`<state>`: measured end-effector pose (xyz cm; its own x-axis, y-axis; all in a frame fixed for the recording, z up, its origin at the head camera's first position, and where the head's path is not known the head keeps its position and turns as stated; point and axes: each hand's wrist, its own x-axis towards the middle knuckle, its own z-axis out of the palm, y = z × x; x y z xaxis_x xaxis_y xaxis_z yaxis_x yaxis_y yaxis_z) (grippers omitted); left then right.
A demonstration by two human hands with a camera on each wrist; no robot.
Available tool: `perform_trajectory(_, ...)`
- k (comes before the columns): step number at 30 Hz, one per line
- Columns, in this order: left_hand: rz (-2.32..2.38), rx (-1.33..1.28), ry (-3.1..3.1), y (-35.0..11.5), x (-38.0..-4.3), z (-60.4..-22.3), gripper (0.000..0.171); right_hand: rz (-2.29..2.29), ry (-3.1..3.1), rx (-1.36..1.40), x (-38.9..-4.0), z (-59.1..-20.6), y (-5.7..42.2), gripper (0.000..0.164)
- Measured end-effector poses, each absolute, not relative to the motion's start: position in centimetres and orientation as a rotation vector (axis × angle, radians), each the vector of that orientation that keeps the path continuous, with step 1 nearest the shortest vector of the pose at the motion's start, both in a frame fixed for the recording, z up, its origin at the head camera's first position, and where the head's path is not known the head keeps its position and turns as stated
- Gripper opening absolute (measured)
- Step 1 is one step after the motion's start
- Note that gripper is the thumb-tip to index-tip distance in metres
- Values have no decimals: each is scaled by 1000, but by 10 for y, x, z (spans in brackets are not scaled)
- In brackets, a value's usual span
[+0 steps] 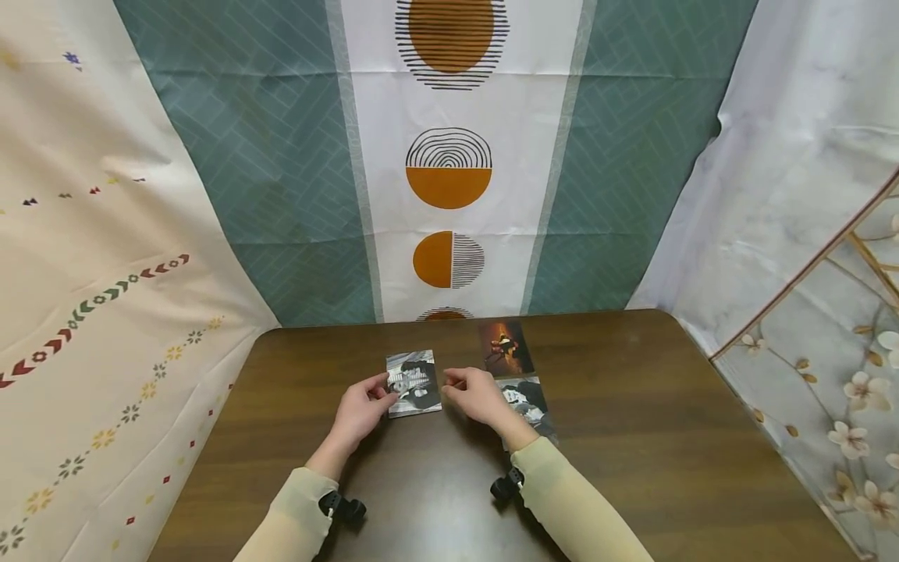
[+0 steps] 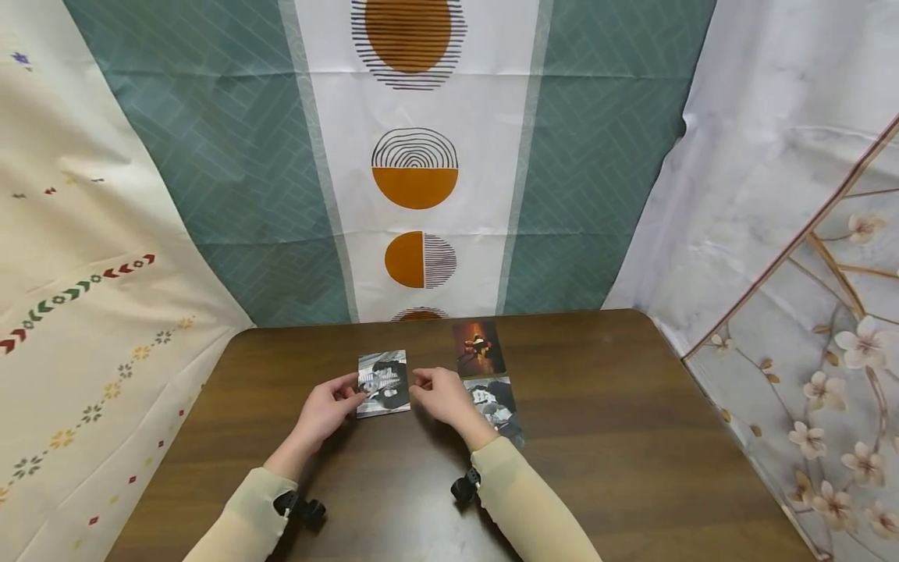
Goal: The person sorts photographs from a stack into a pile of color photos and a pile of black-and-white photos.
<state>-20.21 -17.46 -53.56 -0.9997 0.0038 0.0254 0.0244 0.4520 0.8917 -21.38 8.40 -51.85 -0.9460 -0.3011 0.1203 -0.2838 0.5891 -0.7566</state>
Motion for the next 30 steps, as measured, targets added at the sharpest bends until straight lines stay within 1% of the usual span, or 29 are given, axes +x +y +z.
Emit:
perform_trajectory(7,-1571,-16,-2699,-175,-197,-544,45,-1187,2850,-515,-212,-528,78,43)
perform_trajectory(15,-1480,-23,-2736,-179,-199,-541,48,-1129,2866,-535,-215,-531,67,43)
perform_trajectory(21,-1417,-42,-2784,-180,-200,-540,47,-1106,2882,-494,-217,-533,64,44)
perform_trajectory(30,-1332,-123,-2845,-176,-203,-538,46,-1024,2906,-469,-220,-535,65,47)
